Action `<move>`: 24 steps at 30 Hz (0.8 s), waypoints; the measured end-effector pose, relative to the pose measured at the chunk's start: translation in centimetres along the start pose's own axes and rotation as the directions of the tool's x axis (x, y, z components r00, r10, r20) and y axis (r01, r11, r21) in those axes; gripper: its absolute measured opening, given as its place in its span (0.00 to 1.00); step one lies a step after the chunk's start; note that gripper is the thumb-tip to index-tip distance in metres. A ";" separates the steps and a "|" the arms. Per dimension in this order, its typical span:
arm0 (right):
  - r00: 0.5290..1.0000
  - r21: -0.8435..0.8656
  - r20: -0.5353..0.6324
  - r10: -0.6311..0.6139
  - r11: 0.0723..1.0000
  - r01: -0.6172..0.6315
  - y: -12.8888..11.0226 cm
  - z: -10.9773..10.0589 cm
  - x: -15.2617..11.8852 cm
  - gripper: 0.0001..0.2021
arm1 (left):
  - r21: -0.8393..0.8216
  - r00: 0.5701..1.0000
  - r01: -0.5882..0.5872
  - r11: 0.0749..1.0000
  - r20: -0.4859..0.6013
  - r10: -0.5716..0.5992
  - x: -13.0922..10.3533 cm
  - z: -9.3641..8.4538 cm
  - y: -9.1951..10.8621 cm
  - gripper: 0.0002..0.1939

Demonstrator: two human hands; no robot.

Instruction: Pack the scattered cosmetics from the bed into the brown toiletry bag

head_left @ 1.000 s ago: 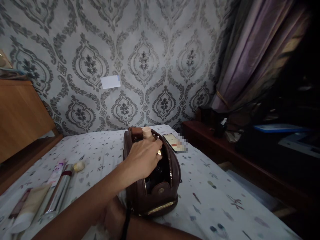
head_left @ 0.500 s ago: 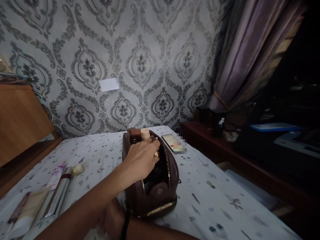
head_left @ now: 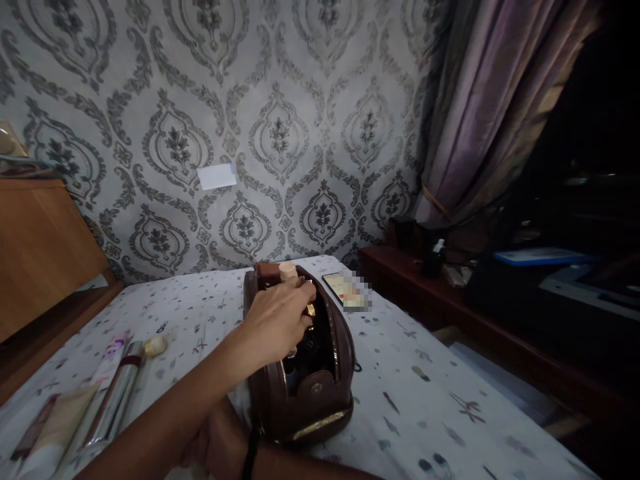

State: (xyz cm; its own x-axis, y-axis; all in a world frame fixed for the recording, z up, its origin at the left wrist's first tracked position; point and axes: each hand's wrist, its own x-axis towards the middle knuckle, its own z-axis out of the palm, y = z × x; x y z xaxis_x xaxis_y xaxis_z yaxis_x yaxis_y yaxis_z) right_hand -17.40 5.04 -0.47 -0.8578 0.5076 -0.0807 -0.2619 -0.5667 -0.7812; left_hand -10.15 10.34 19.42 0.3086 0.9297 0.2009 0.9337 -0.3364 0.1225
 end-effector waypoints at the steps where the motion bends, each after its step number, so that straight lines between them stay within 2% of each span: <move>1: 0.998 0.017 -0.064 0.010 1.000 -0.009 -0.3 0.2 -0.3 0.34 | 0.001 1.000 -0.003 1.000 -0.003 0.003 -0.1 -0.1 0.0 0.10; 4: 0.984 0.073 -0.167 0.066 0.996 -0.055 -1.2 0.8 -1.2 0.31 | 0.015 1.000 -0.017 1.000 -0.015 0.017 -0.3 -0.2 -0.2 0.10; 11: 0.985 0.091 -0.136 0.110 0.991 -0.098 -2.0 1.1 -1.8 0.30 | -0.001 0.994 -0.049 0.999 -0.093 0.049 -0.4 0.5 -0.7 0.13; 16: 0.970 0.137 -0.163 0.179 0.978 -0.157 -2.6 1.3 -2.2 0.30 | -0.062 0.980 -0.063 0.996 -0.191 0.050 -1.2 -0.5 -1.1 0.11; 20: 0.976 0.156 -0.170 0.134 0.982 -0.107 -3.3 1.5 -2.8 0.31 | -0.152 0.933 -0.066 0.986 -0.359 0.007 -3.6 -1.6 -2.0 0.09; 24: 0.981 0.141 -0.139 0.137 0.983 -0.117 -3.5 1.4 -3.1 0.33 | -0.227 0.855 0.074 0.971 -0.487 -0.179 -7.5 -1.4 -4.1 0.10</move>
State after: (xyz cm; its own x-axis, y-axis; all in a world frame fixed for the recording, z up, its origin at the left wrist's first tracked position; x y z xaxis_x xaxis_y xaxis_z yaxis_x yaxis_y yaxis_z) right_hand -14.46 4.55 3.36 -0.8157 0.5104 -0.2724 -0.2192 -0.7084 -0.6710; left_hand -16.53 4.49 18.80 0.0083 0.7822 0.6230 0.8883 -0.2918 0.3545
